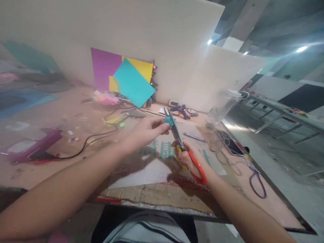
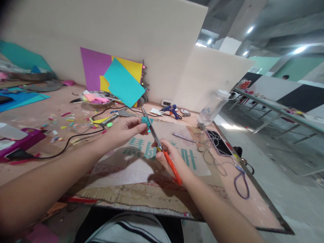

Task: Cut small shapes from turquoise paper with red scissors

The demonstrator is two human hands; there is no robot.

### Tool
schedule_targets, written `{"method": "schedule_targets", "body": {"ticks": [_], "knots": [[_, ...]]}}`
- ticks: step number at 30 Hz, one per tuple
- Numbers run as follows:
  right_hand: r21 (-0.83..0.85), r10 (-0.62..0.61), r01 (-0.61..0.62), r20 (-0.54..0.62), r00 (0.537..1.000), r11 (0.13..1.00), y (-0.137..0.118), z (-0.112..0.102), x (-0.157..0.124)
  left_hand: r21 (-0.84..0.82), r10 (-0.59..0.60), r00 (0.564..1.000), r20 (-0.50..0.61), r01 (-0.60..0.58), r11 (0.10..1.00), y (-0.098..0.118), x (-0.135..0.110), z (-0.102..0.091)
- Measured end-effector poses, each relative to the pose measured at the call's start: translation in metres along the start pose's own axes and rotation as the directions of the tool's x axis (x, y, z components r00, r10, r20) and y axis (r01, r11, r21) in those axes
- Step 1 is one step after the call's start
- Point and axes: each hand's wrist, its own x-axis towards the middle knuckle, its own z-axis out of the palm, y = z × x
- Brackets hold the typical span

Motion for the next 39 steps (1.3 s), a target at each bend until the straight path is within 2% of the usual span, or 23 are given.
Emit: {"method": "schedule_targets", "body": {"ticks": [6,30,39], "knots": [[0.014,0.019,-0.019,-0.005,1.000,1.000,0.003,-0.001,-0.001,0.057,-0.003,1.000,0.000,0.003,0.998,-0.003,0.000,-0.002],[0.028,0.008,-0.007,-0.022,1.000,1.000,0.004,-0.001,0.000,0.100,0.000,1.000,0.001,0.000,0.995,-0.007,0.003,-0.008],[0.033,0.007,-0.006,-0.019,1.000,0.999,0.004,-0.001,0.000,-0.072,-0.016,1.000,0.009,0.017,0.997,-0.002,0.007,-0.011]]}}
